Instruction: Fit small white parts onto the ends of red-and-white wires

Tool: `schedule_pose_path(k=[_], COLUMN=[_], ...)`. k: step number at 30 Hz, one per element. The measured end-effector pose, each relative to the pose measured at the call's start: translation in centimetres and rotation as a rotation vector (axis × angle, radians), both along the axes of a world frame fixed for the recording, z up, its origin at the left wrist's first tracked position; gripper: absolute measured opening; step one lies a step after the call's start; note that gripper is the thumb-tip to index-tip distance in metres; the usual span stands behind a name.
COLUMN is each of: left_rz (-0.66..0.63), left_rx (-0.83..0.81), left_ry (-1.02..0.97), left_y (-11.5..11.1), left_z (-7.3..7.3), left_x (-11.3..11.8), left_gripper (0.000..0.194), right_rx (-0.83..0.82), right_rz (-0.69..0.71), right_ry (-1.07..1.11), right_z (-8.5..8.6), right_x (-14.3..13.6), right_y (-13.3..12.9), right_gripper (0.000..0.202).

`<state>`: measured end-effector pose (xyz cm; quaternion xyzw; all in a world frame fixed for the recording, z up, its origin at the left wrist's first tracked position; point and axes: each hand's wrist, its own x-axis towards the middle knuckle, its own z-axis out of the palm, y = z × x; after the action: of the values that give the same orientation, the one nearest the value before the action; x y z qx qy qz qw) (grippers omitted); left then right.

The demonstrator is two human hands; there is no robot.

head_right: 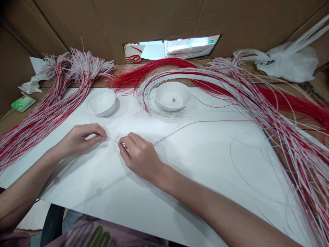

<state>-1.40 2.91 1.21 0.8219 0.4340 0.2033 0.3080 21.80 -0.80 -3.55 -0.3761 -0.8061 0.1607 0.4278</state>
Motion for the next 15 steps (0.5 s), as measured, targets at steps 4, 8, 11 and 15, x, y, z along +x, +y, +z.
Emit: schedule_pose_path(k=[4, 8, 11, 15], left_rz=[0.115, 0.212, 0.227, 0.220], left_rx=[-0.187, -0.355, -0.445, -0.520], left_ry=[-0.255, -0.400, -0.460, -0.491], left_y=[-0.9, -1.7, -1.9, -2.0], left_z=[0.3, 0.3, 0.0, -0.5], left_x=[1.1, 2.2, 2.6, 2.6], left_gripper=[0.009, 0.009, 0.011, 0.013], right_rx=[0.066, 0.104, 0.118, 0.132], right_rz=[0.019, 0.027, 0.023, 0.020], right_ry=[0.044, 0.087, 0.100, 0.101], right_z=[0.1, 0.3, 0.3, 0.3], right_x=[0.0, 0.1, 0.1, 0.1], right_y=[-0.1, -0.2, -0.2, -0.2], right_gripper=[0.011, 0.008, 0.007, 0.007])
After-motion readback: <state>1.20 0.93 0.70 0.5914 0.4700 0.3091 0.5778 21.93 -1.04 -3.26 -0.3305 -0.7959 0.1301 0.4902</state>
